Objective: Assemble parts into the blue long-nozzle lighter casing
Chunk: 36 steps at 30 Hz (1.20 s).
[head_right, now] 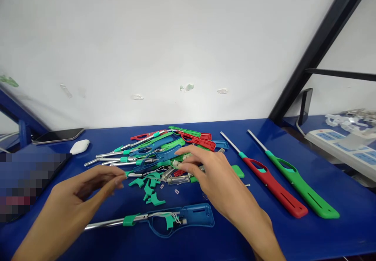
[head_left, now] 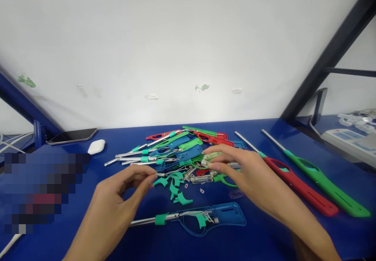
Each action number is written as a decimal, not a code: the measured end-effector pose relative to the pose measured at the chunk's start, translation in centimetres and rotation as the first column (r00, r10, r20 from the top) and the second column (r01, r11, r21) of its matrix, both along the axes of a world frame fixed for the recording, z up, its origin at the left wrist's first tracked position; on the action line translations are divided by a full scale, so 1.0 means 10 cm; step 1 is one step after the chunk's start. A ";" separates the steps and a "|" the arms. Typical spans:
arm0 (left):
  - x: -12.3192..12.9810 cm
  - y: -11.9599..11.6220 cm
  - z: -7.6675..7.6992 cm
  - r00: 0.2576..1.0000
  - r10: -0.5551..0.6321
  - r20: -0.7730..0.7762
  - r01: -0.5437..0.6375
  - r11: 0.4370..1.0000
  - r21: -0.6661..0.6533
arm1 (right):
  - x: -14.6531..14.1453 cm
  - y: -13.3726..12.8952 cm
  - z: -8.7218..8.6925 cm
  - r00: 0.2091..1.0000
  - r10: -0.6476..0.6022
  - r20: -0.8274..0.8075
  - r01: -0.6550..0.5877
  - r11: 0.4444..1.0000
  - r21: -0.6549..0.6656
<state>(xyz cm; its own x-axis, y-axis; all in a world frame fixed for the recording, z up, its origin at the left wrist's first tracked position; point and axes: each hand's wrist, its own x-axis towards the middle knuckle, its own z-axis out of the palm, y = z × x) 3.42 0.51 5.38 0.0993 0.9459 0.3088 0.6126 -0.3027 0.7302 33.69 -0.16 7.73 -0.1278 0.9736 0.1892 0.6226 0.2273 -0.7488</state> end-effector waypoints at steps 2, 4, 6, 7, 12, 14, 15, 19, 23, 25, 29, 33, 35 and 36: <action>0.12 -0.03 0.05 0.986 -0.001 0.168 0.008 0.999 -0.038 | -0.07 -0.02 -0.02 1.000 0.012 0.001 -0.012 1.000 -0.007; 0.18 -0.05 0.06 0.966 0.002 0.259 0.022 0.996 -0.090 | -0.17 -0.05 -0.03 0.999 0.044 -0.011 -0.044 0.999 -0.007; 0.20 -0.06 0.05 0.957 0.004 0.291 0.038 0.990 -0.138 | -0.28 -0.08 -0.02 0.996 0.091 -0.014 -0.092 0.996 -0.013; 0.21 -0.06 0.05 0.955 -0.001 0.295 0.049 0.986 -0.158 | -0.33 -0.10 -0.01 0.993 0.113 -0.013 -0.114 0.993 -0.019; 0.26 -0.09 0.08 0.948 -0.085 0.308 0.142 0.976 -0.166 | -0.47 -0.13 0.07 0.977 0.207 -0.055 -0.210 0.977 -0.042; 0.31 -0.10 0.10 0.942 -0.137 0.305 0.192 0.969 -0.158 | -0.49 -0.13 0.08 0.970 0.228 -0.081 -0.231 0.972 -0.029; 0.33 -0.10 0.11 0.939 -0.162 0.305 0.217 0.964 -0.154 | -0.50 -0.13 0.08 0.967 0.238 -0.090 -0.240 0.971 -0.017; 0.36 -0.11 0.11 0.937 -0.170 0.307 0.217 0.968 -0.129 | -0.52 -0.12 0.06 0.954 0.280 -0.104 -0.279 0.960 0.022; 0.34 -0.14 0.07 0.949 -0.092 0.301 0.148 0.975 -0.167 | -0.52 -0.12 0.04 0.962 0.262 -0.079 -0.259 0.965 0.046; 0.34 -0.16 0.06 0.954 -0.066 0.292 0.117 0.980 -0.160 | -0.52 -0.12 0.02 0.964 0.256 -0.074 -0.251 0.966 0.061; 0.37 -0.17 0.10 0.964 -0.060 0.260 0.093 0.989 -0.118 | -0.50 -0.13 -0.03 0.968 0.244 -0.058 -0.241 0.969 0.059; 0.38 -0.18 0.14 0.961 -0.079 0.267 0.118 0.984 -0.134 | -0.49 -0.12 -0.08 0.978 0.208 0.023 -0.209 0.974 0.090; 0.38 -0.19 0.14 0.952 -0.092 0.293 0.144 0.977 -0.160 | -0.49 -0.11 -0.07 0.968 0.250 0.015 -0.249 0.955 0.164; 0.38 -0.19 0.13 0.946 -0.098 0.308 0.158 0.972 -0.175 | -0.50 -0.11 -0.06 0.963 0.271 0.003 -0.265 0.941 0.211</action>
<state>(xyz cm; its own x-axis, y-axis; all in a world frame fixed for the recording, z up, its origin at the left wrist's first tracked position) 7.21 -1.34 6.70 0.1560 0.9757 0.1542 0.3255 -0.1982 0.9246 28.74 -1.25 7.17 -0.3712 0.8427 0.3899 0.4983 0.5351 -0.6822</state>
